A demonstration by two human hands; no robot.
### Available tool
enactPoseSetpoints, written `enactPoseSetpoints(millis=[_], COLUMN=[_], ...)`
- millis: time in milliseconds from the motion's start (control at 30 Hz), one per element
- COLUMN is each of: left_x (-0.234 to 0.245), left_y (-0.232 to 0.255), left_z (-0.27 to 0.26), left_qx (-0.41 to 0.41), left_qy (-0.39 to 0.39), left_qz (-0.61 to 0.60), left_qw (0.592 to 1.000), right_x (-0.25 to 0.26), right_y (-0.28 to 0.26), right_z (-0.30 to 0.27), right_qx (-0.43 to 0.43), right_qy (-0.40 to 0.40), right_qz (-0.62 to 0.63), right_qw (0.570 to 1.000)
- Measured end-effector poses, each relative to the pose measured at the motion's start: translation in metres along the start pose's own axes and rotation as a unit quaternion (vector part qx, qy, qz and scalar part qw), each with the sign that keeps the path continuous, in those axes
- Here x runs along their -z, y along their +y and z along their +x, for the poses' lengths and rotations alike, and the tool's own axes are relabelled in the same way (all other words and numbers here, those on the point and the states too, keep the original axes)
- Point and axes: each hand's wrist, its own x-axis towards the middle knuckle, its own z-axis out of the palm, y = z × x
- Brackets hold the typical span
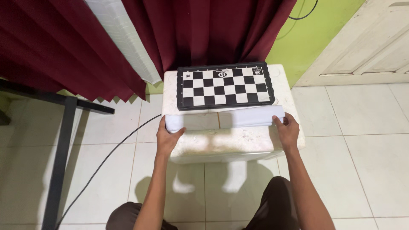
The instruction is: The person places a rolled paper onto a box, walks across the room to pick up a sneaker and a sandal from the floor, and lines them up next to other footwear along the wall.
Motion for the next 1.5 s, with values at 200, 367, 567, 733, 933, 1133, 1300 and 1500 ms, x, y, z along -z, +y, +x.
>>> enactPoseSetpoints(millis=[200,367,567,733,933,1133,1300,1500], left_x=[-0.014,-0.02,-0.026,-0.03,-0.032,-0.035,-0.036,-0.038], left_y=[-0.01,-0.016,-0.011,-0.014,-0.014,-0.01,-0.014,-0.02], left_z=[0.006,0.009,0.01,0.006,-0.013,-0.018,-0.015,-0.013], left_qx=[0.008,-0.019,-0.032,-0.116,-0.254,-0.308,-0.342,-0.315], left_qy=[0.041,0.045,0.065,0.078,0.145,0.101,0.105,0.1], left_qz=[0.059,0.039,0.086,0.149,0.262,0.274,0.287,0.249], left_qw=[0.997,0.998,0.994,0.979,0.919,0.905,0.889,0.91], right_x=[-0.011,-0.015,-0.023,-0.018,-0.017,-0.018,-0.017,-0.018], right_y=[0.009,0.009,-0.001,0.001,0.003,-0.011,-0.032,-0.04], right_z=[0.009,-0.003,-0.006,-0.006,-0.022,-0.031,-0.041,-0.041], right_qx=[0.054,0.088,0.063,0.067,0.289,0.403,0.325,0.24], right_qy=[0.052,0.074,0.101,0.112,0.173,0.036,-0.048,-0.085], right_qz=[0.009,0.035,0.087,0.084,-0.022,-0.121,-0.081,-0.118], right_qw=[0.997,0.993,0.989,0.988,0.941,0.906,0.941,0.96])
